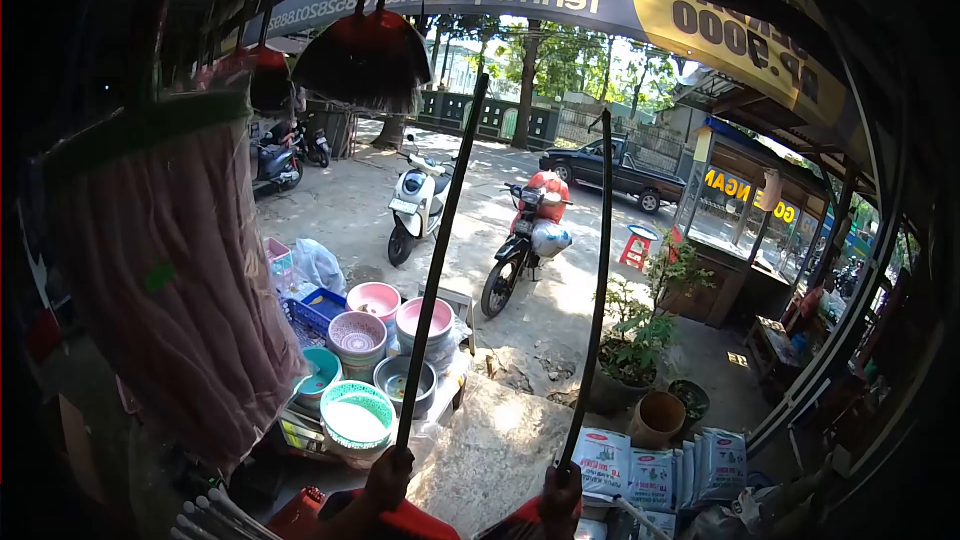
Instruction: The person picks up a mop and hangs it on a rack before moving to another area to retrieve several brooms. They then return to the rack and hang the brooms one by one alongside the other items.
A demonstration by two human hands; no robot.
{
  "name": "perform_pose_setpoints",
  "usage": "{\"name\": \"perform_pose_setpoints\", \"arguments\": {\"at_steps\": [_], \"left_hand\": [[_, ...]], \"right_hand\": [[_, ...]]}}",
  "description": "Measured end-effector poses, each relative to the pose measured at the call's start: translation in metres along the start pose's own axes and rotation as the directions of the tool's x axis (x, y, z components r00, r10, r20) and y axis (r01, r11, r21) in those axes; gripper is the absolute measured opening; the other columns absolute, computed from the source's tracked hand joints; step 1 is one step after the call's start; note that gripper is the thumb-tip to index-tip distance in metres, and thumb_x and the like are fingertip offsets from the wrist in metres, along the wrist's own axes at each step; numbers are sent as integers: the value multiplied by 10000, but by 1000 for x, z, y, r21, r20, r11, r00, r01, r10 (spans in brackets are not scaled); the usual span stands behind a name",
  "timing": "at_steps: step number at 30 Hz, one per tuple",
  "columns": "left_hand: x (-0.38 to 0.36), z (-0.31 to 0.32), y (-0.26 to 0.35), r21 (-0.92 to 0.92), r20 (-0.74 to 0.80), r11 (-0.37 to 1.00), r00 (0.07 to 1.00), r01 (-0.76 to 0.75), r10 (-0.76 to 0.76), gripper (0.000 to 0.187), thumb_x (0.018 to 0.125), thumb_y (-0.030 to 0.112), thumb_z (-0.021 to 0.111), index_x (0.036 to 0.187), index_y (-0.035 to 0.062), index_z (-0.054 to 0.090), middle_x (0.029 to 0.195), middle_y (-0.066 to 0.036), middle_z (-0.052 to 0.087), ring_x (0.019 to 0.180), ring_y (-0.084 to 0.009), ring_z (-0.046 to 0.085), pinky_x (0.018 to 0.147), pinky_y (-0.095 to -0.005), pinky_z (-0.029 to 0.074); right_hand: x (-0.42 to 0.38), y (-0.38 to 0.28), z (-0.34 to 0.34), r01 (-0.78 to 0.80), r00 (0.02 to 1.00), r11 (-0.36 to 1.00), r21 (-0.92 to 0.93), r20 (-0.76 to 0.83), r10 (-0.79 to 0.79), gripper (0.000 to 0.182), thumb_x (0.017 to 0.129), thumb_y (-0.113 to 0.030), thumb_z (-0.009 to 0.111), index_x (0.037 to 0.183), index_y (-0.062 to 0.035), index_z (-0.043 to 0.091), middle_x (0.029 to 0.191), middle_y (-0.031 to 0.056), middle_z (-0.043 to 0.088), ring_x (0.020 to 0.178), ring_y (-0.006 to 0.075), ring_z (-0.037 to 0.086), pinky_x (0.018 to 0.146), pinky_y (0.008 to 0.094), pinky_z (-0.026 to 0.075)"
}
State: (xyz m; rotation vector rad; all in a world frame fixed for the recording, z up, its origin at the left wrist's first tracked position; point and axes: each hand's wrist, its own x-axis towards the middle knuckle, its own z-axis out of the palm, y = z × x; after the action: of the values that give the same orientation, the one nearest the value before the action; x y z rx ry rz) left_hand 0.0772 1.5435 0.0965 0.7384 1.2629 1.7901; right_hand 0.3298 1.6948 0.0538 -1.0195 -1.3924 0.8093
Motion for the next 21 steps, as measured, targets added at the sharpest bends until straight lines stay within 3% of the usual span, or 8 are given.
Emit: {"name": "perform_pose_setpoints", "arguments": {"at_steps": [2,4,9,11,14,15,17,21], "left_hand": [[25,-16,-3,121,-22,992,999,-38,41,74,923,152,494,881,93,477,591,70,371,448,-26,355,397,-207,286],[47,-22,22,-43,-4,998,999,53,-53,68,918,148,508,896,86,489,586,75,364,472,-20,377,412,-194,283],[113,-54,28,18,-18,990,990,-142,142,117,909,200,519,912,88,488,577,20,430,437,-93,432,386,-256,342],[146,-63,15,389,-56,725,771,-568,635,122,936,195,488,918,81,530,635,72,447,493,-33,391,432,-204,326],[154,-63,48,133,-49,888,892,-439,449,156,935,234,498,888,88,524,640,51,460,502,-44,393,437,-219,327],[156,-62,52,388,-121,791,825,-472,552,175,933,254,502,888,86,517,628,49,448,493,-50,376,433,-228,319],[159,-63,62,415,-97,772,821,-481,563,179,933,262,502,905,86,520,630,46,454,501,-53,385,441,-227,326],[148,-55,87,470,-69,720,792,-511,606,159,930,236,503,919,81,533,642,31,464,546,-63,419,486,-233,355]], "right_hand": [[43,-30,17,-69,996,997,29,60,67,218,838,-146,612,993,-16,529,657,-2,493,569,78,441,504,250,354],[88,-73,45,165,985,977,-135,-34,-171,232,845,-158,605,1017,-16,538,630,-1,477,559,83,433,489,264,341],[227,-202,87,431,901,902,25,-67,-428,270,872,-117,566,1117,-6,537,701,-3,515,625,68,459,552,244,382],[279,-269,98,579,815,799,164,-90,-572,349,884,-109,559,1215,-8,515,720,-6,522,644,54,464,572,237,397],[351,-373,107,737,674,658,157,-83,-735,326,894,-180,553,1166,-1,545,661,7,520,603,85,482,564,255,398],[374,-409,109,771,629,615,166,-50,-776,254,895,-180,544,1067,5,574,650,2,509,589,81,468,545,255,377],[429,-470,121,863,502,495,102,-60,-863,230,882,-215,555,957,1,580,614,35,501,574,102,462,535,285,372],[464,-576,154,903,351,378,-205,-156,-923,272,878,-247,528,1022,-21,571,764,181,605,743,313,610,655,402,472]]}}
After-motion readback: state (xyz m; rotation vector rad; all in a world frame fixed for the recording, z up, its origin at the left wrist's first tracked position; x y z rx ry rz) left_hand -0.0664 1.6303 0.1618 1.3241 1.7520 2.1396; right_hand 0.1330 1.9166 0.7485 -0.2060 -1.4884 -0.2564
